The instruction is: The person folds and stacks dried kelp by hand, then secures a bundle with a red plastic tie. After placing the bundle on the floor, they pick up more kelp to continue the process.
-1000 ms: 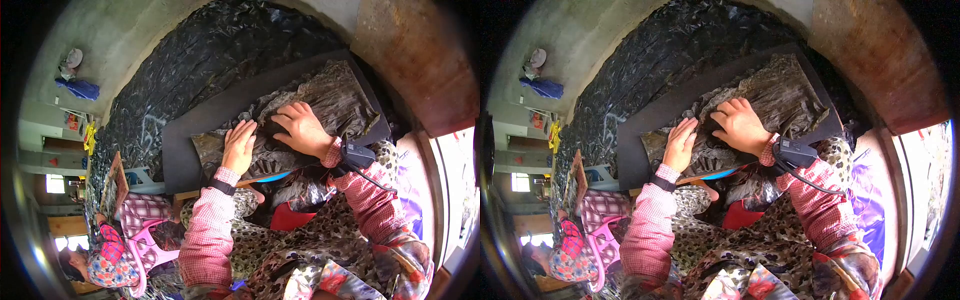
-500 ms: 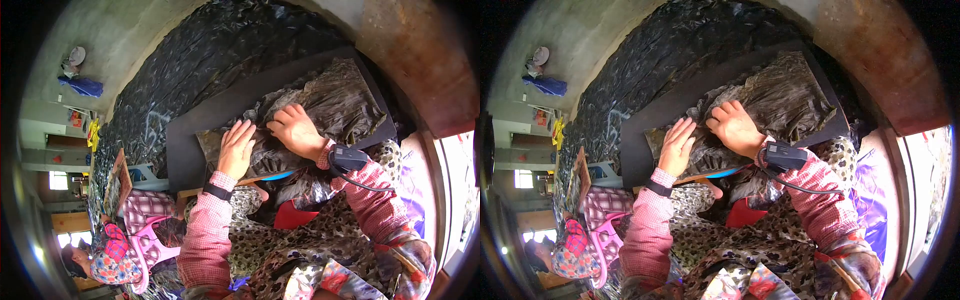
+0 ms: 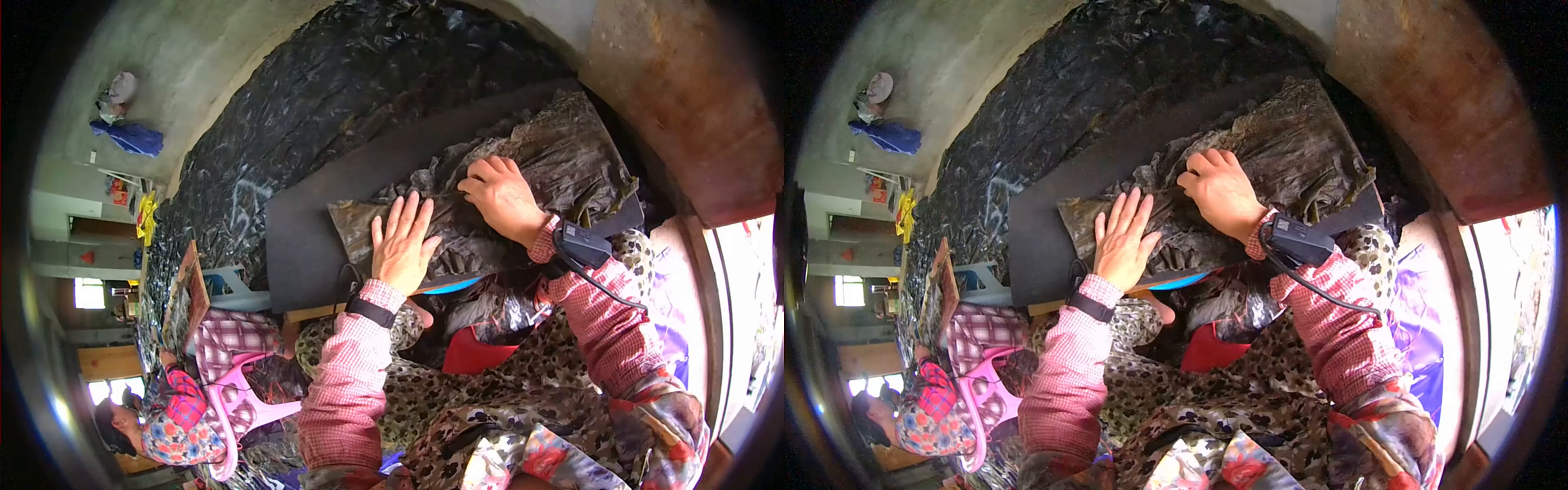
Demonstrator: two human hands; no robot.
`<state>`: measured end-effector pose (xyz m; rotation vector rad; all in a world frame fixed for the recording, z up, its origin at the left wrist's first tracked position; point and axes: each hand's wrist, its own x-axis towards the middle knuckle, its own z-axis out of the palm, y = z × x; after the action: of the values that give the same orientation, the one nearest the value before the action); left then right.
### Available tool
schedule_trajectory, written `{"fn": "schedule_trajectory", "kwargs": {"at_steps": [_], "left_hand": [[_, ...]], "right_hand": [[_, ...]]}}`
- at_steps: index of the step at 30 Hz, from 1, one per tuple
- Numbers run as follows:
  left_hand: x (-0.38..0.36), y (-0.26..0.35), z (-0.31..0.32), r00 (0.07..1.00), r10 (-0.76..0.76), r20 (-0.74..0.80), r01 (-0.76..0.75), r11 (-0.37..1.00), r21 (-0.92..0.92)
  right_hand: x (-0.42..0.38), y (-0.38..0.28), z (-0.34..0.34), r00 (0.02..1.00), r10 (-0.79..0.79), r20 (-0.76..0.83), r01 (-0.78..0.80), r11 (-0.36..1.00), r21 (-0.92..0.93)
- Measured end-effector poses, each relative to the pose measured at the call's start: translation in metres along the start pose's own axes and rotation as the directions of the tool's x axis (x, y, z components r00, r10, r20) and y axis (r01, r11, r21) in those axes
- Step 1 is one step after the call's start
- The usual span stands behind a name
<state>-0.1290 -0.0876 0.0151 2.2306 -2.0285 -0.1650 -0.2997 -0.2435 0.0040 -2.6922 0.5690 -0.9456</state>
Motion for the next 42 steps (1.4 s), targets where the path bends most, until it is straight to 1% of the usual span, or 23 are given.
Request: {"fn": "schedule_trajectory", "kwargs": {"at_steps": [3, 5, 7, 9, 11, 13, 15, 17, 19, 21, 23, 24, 25, 27, 30, 31, 33, 35, 37, 38, 39, 40, 42], "left_hand": [[0.002, -0.001, 0.001, 1.000, 0.005, 0.016, -0.005, 1.000, 0.008], [0.004, 0.001, 0.004, 1.000, -0.002, -0.028, 0.002, 1.000, -0.006], [0.005, 0.000, 0.006, 0.999, -0.039, 0.031, 0.037, 0.998, 0.045], [0.005, -0.001, 0.005, 0.997, -0.051, 0.062, 0.048, 0.998, 0.044], [0.006, -0.005, 0.003, 0.998, -0.029, 0.061, 0.037, 0.990, -0.137], [0.006, -0.006, 0.004, 0.996, -0.027, 0.082, 0.037, 0.991, -0.125], [0.007, -0.004, 0.007, 0.997, -0.031, 0.064, 0.036, 0.996, -0.084], [0.007, -0.004, 0.009, 0.998, -0.024, 0.050, 0.028, 0.997, -0.077], [0.008, -0.002, 0.009, 0.997, -0.045, 0.055, 0.048, 0.998, -0.038], [0.009, -0.010, 0.016, 0.990, -0.043, 0.136, 0.032, 0.996, 0.078], [0.004, -0.015, 0.018, 0.996, 0.085, 0.014, -0.086, 0.988, 0.127], [0.011, -0.018, 0.032, 0.997, 0.074, -0.005, -0.067, 0.936, 0.345], [0.008, -0.023, 0.043, 0.997, 0.073, -0.020, -0.059, 0.913, 0.403], [0.009, -0.008, 0.015, 0.992, -0.019, 0.122, -0.001, 0.987, 0.161], [0.009, -0.007, 0.015, 0.998, -0.016, 0.060, 0.013, 0.999, 0.037], [0.009, -0.003, 0.015, 0.999, -0.026, 0.045, 0.025, 0.999, 0.022], [0.008, -0.001, 0.010, 1.000, -0.008, 0.028, 0.008, 1.000, -0.009], [0.005, -0.008, 0.001, 1.000, -0.008, 0.002, 0.009, 0.976, -0.220], [-0.005, -0.025, -0.004, 0.928, -0.078, -0.365, -0.046, 0.946, -0.321], [-0.015, -0.031, -0.008, 0.861, -0.294, -0.416, 0.154, 0.929, -0.338], [-0.026, -0.036, -0.012, 0.742, -0.487, -0.461, 0.343, 0.867, -0.363], [-0.034, -0.048, -0.008, 0.738, -0.491, -0.463, 0.354, 0.866, -0.353], [-0.044, -0.080, 0.019, 0.645, -0.761, -0.070, 0.575, 0.543, -0.612]], "right_hand": [[0.005, -0.011, -0.007, 0.996, 0.030, 0.083, -0.026, 0.999, -0.045], [0.008, -0.031, -0.012, 0.995, -0.068, -0.074, 0.062, 0.994, -0.087], [0.006, -0.052, -0.010, 0.990, -0.139, 0.028, 0.137, 0.988, 0.070], [-0.004, -0.056, 0.008, 0.991, -0.122, 0.056, 0.120, 0.992, 0.034], [-0.007, -0.052, 0.008, 0.992, 0.010, 0.124, 0.007, 0.991, -0.137], [-0.003, -0.042, -0.001, 0.983, 0.136, 0.123, -0.090, 0.941, -0.326], [0.000, -0.032, -0.015, 0.978, 0.207, 0.011, -0.193, 0.931, -0.310], [-0.002, -0.033, -0.021, 0.978, 0.200, -0.061, -0.209, 0.935, -0.287], [-0.006, -0.044, -0.013, 0.998, 0.002, -0.057, -0.005, 0.998, -0.058], [-0.008, -0.066, -0.006, 0.994, -0.106, 0.031, 0.102, 0.987, 0.125], [-0.014, -0.077, 0.010, 0.957, -0.285, 0.053, 0.275, 0.950, 0.146], [-0.015, -0.083, 0.016, 0.959, -0.279, 0.047, 0.263, 0.942, 0.207], [-0.017, -0.085, 0.022, 0.962, -0.271, 0.045, 0.250, 0.931, 0.267], [-0.019, -0.077, 0.032, 0.986, -0.163, 0.042, 0.149, 0.960, 0.238], [-0.013, -0.050, 0.032, 0.999, -0.044, 0.032, 0.046, 0.995, -0.090], [-0.013, -0.039, 0.028, 0.995, 0.016, 0.094, 0.000, 0.985, -0.174], [-0.017, -0.032, 0.027, 0.988, 0.058, 0.146, -0.038, 0.990, -0.138], [-0.019, -0.030, 0.029, 0.982, 0.081, 0.169, -0.055, 0.987, -0.153], [-0.018, -0.032, 0.033, 0.978, 0.087, 0.188, -0.059, 0.987, -0.147], [-0.018, -0.032, 0.030, 0.976, 0.086, 0.200, -0.055, 0.986, -0.158], [-0.018, -0.033, 0.029, 0.974, 0.086, 0.210, -0.051, 0.984, -0.168], [-0.018, -0.033, 0.030, 0.970, 0.094, 0.222, -0.059, 0.986, -0.156], [-0.018, -0.033, 0.032, 0.971, 0.086, 0.224, -0.051, 0.986, -0.156]]}}
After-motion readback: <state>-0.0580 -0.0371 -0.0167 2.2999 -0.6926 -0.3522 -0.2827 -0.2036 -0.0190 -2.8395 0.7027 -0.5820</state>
